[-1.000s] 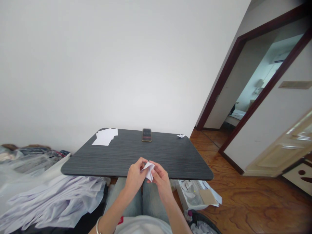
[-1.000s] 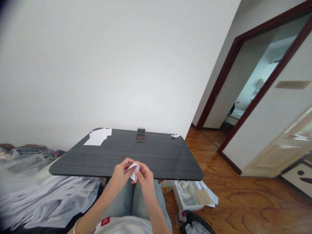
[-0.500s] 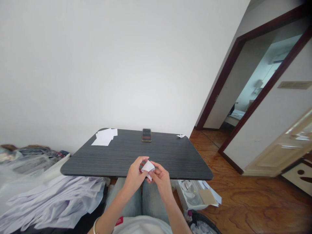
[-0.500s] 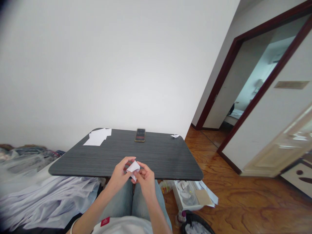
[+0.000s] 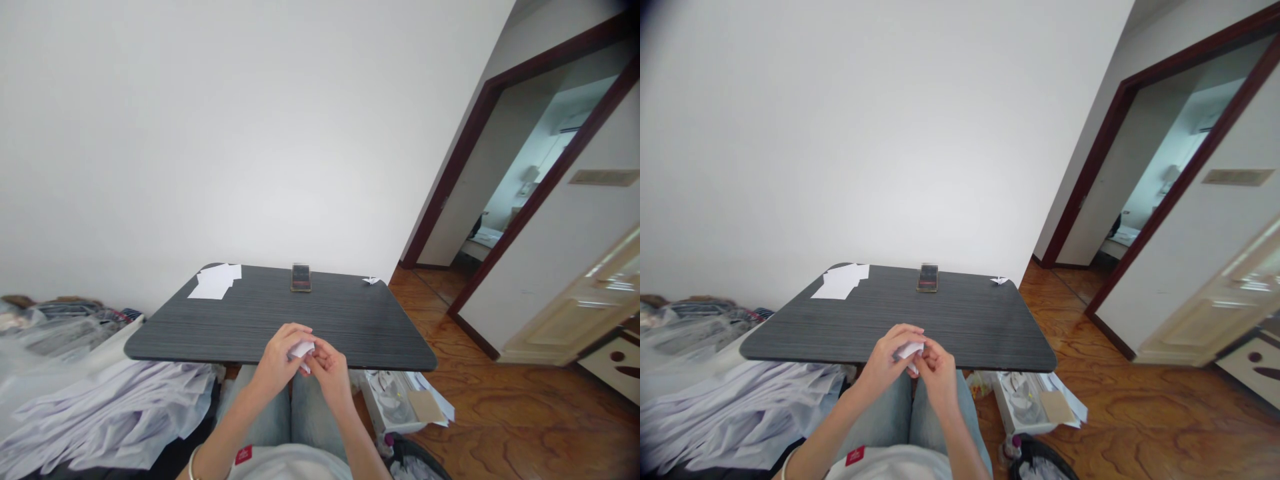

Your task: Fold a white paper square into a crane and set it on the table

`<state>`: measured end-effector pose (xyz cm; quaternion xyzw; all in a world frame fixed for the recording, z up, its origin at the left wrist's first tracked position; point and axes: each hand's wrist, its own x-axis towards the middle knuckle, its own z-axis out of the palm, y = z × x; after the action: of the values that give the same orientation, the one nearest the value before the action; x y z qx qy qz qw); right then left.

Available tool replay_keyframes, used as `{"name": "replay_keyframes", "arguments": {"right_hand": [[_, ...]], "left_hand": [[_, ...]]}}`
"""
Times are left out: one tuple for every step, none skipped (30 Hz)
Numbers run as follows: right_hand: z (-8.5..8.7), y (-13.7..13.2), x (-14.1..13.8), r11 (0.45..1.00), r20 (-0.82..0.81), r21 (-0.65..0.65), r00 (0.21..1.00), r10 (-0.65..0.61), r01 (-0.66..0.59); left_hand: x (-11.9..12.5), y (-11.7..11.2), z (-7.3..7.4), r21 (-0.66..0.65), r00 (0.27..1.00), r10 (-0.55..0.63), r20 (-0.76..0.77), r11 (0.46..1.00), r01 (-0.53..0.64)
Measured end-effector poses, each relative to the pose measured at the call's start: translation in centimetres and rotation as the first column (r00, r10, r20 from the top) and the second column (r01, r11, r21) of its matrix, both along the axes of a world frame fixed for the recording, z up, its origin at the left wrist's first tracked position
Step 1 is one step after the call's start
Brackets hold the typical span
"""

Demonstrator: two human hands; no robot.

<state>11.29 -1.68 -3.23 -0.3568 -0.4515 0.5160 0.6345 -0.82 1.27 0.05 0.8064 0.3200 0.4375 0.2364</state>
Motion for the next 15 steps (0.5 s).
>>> {"name": "replay_keyframes", "arguments": {"right_hand": [[0.0, 0.0, 0.0, 1.000, 0.000, -0.003, 1.000, 0.008, -0.008], [0.0, 0.0, 0.0, 1.000, 0.003, -0.008, 1.000, 0.018, -0.018], [-0.1, 0.0, 0.0, 1.000, 0.007, -0.016, 1.000, 0.027, -0.027], [-0.1, 0.0, 0.1, 0.999, 0.009, -0.024, 0.999, 0.036, -0.036], [-0.1, 0.0, 0.1, 0.999, 0.007, -0.032, 0.999, 0.041, -0.041], [-0.2, 0.0, 0.2, 0.998, 0.004, -0.038, 0.999, 0.045, -0.045], [-0.2, 0.1, 0.3, 0.998, 0.001, -0.043, 0.999, 0.050, -0.050], [-0.3, 0.1, 0.3, 0.997, 0.000, -0.046, 0.999, 0.054, -0.054], [-0.3, 0.1, 0.4, 0.997, 0.002, -0.048, 0.998, 0.060, -0.059], [-0.4, 0.2, 0.5, 0.997, 0.006, -0.046, 0.998, 0.064, -0.063], [-0.4, 0.2, 0.5, 0.997, 0.011, -0.043, 0.998, 0.066, -0.065], [-0.5, 0.2, 0.6, 0.997, 0.014, -0.040, 0.998, 0.065, -0.065], [-0.5, 0.2, 0.6, 0.997, 0.016, -0.037, 0.998, 0.063, -0.063], [-0.5, 0.2, 0.6, 0.998, 0.016, -0.034, 0.998, 0.062, -0.062], [-0.6, 0.2, 0.6, 0.998, 0.016, -0.031, 0.998, 0.064, -0.063]], "left_hand": [[-0.1, 0.1, 0.1, -0.009, 1.000, -0.003, -0.003, 1.000, 0.003], [-0.2, 0.1, 0.2, -0.015, 1.000, -0.005, -0.006, 1.000, 0.005], [-0.4, 0.2, 0.4, -0.021, 1.000, -0.008, -0.008, 1.000, 0.008], [-0.5, 0.2, 0.6, -0.028, 1.000, -0.013, -0.008, 1.000, 0.013], [-0.6, 0.2, 0.8, -0.036, 1.000, -0.021, -0.007, 0.999, 0.021], [-0.7, 0.2, 0.9, -0.045, 1.000, -0.029, -0.001, 0.999, 0.029], [-0.8, 0.2, 1.1, -0.055, 0.999, -0.037, 0.007, 0.998, 0.037], [-0.9, 0.1, 1.1, -0.067, 0.999, -0.041, 0.019, 0.997, 0.042], [-0.9, 0.1, 1.2, -0.077, 0.999, -0.043, 0.032, 0.996, 0.046], [-0.9, 0.1, 1.2, -0.087, 0.998, -0.045, 0.044, 0.995, 0.049], [-0.9, 0.1, 1.2, -0.093, 0.997, -0.049, 0.053, 0.994, 0.054], [-0.9, 0.1, 1.1, -0.096, 0.997, -0.054, 0.058, 0.994, 0.059], [-0.9, 0.1, 1.1, -0.098, 0.996, -0.061, 0.061, 0.993, 0.066], [-0.9, 0.1, 1.0, -0.098, 0.996, -0.069, 0.063, 0.992, 0.075], [-0.9, 0.0, 1.0, -0.098, 0.995, -0.079, 0.064, 0.992, 0.085]]}}
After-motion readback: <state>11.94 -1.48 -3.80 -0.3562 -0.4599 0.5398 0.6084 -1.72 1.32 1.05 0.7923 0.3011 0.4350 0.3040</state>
